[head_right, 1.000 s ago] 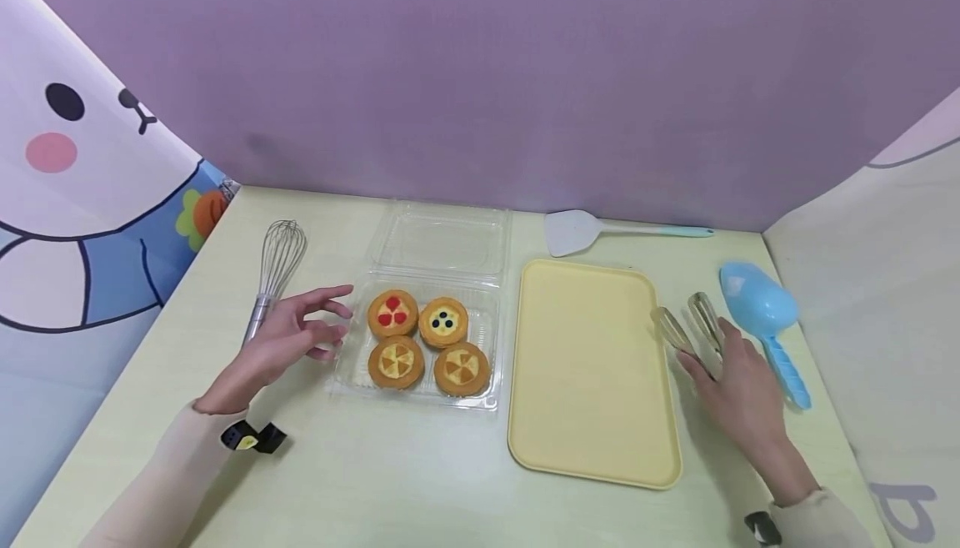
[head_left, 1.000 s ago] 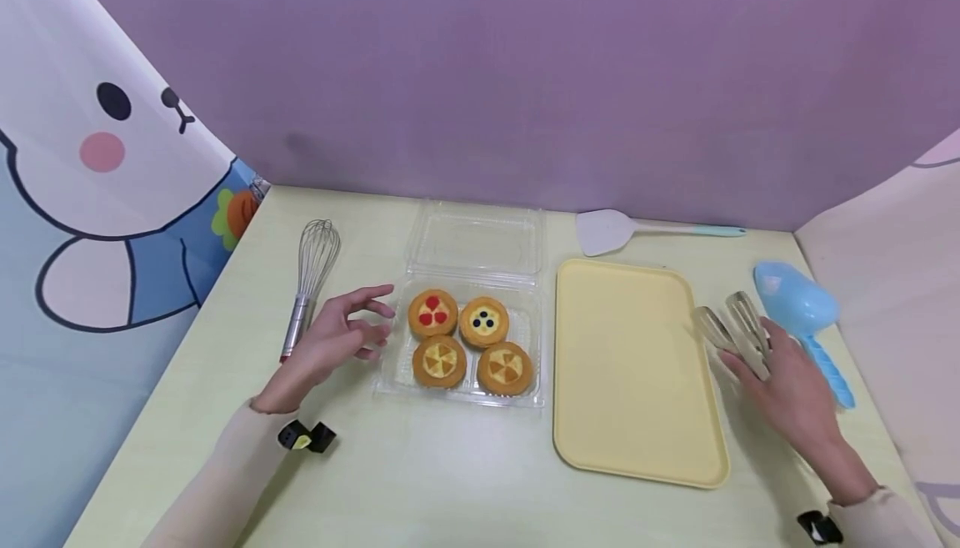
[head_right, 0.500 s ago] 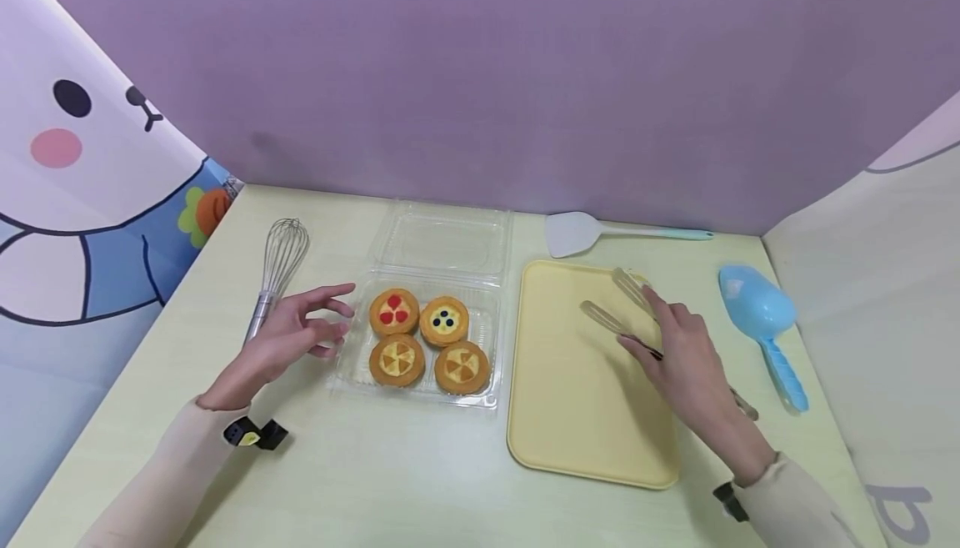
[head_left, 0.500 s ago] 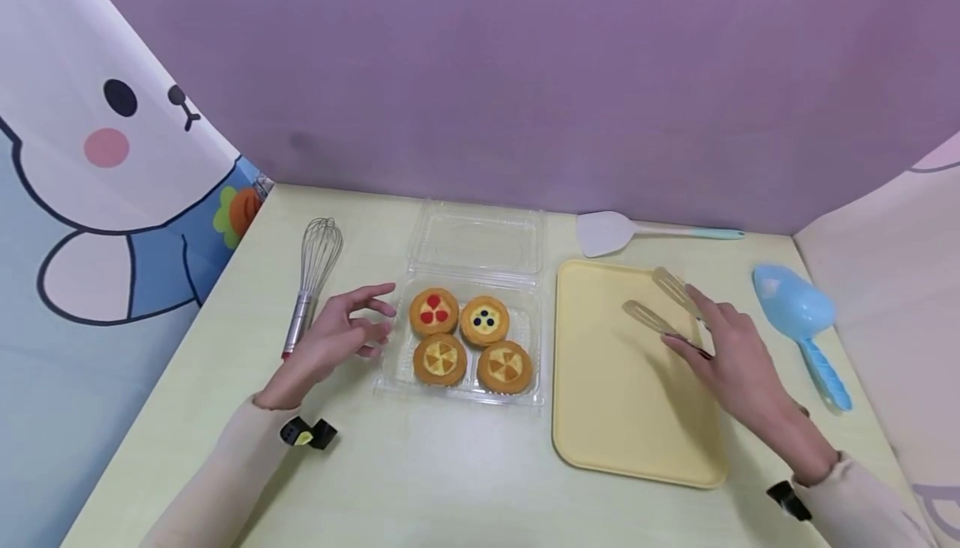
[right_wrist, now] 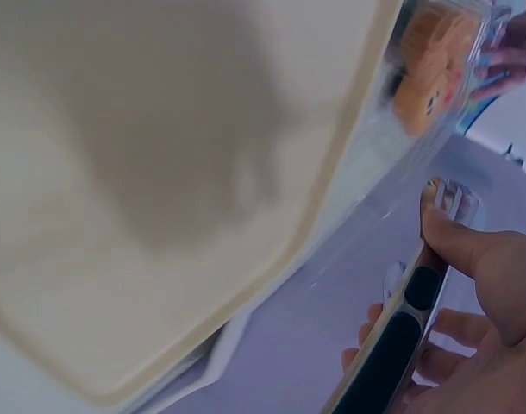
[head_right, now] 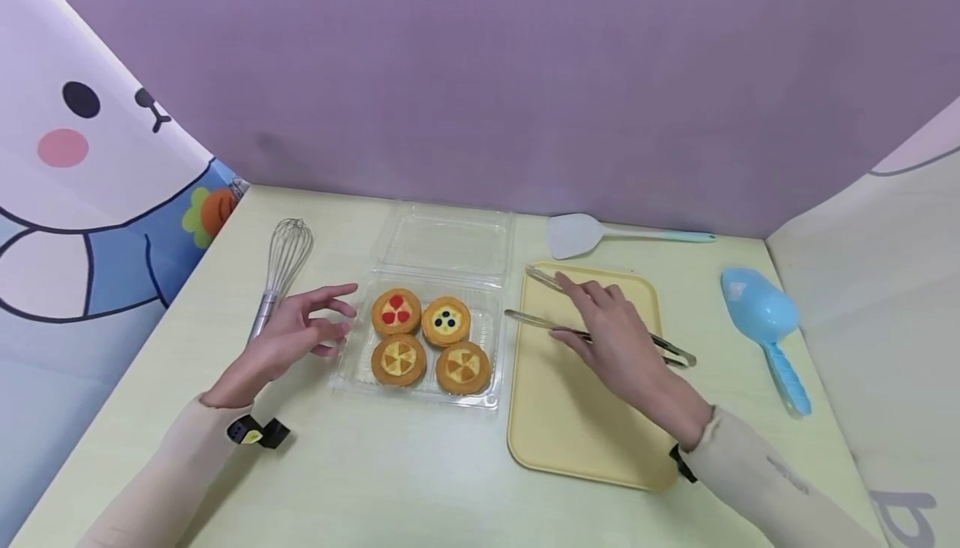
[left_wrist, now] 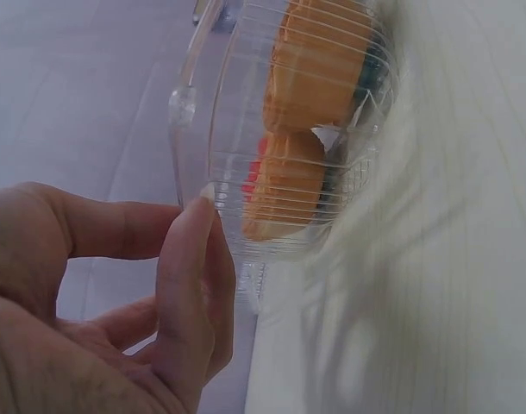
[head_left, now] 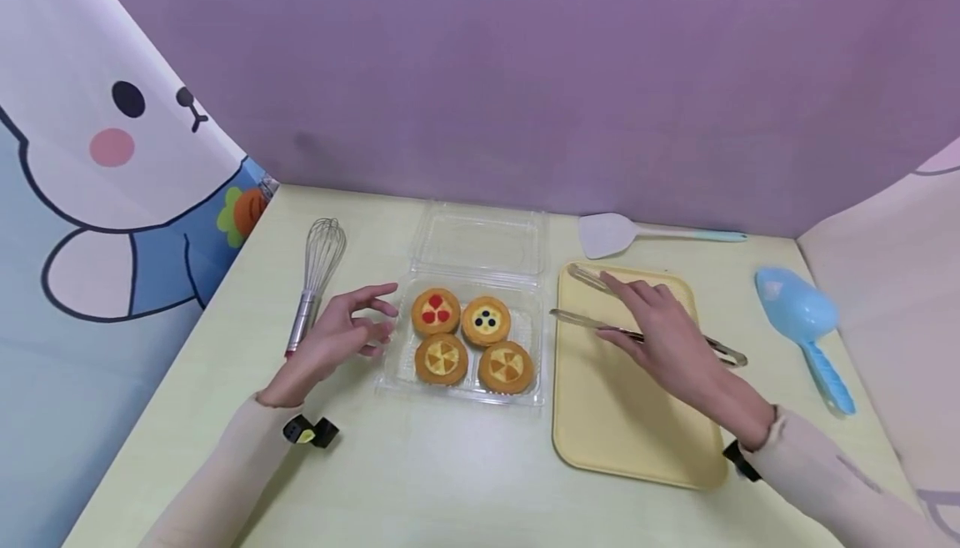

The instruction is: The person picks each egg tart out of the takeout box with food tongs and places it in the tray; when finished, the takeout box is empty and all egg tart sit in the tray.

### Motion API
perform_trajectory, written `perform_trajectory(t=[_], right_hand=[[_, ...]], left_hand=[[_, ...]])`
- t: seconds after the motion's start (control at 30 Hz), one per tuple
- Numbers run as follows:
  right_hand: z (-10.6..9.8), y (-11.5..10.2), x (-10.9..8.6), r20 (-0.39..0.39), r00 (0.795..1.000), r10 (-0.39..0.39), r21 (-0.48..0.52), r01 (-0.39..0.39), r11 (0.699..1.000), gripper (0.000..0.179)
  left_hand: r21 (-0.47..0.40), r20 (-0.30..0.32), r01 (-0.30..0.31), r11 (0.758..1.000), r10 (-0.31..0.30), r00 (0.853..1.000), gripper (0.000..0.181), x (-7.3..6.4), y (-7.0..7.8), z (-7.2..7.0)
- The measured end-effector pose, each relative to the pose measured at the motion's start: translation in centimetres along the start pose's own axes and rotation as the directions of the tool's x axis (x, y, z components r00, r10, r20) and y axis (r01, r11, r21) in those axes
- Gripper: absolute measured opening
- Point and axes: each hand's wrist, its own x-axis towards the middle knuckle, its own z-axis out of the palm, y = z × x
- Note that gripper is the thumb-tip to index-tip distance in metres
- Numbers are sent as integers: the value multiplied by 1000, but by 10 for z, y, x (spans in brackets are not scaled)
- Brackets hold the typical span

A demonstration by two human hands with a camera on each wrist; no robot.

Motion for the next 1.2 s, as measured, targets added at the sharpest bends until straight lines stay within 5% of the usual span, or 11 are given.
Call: perform_trajectory(t=[0.27, 0.43, 0.7, 0.93, 1.2], right_hand=[[11, -27, 31, 105, 989, -100, 41, 97, 994, 74], [16, -46, 48, 186, 956, -227, 11, 229, 973, 71], [24, -66, 78, 298, 851, -433, -10, 457, 890, 73], [30, -80, 102, 399, 727, -559, -86, 636, 767, 76], [35, -94, 120, 452, 649, -612, -85, 714, 695, 75]], left_hand=[[14, -13, 3, 1000, -3, 1000, 68, -1, -2, 0], [36, -27, 7, 999, -6, 1000, 67, -2, 0, -1], [52, -35, -7, 999, 8, 999, 67, -2, 2, -1], [34, -21, -10, 999, 10, 1000, 67, -1, 2, 1], [29, -23, -3, 1000, 3, 1000, 67, -2, 3, 2]])
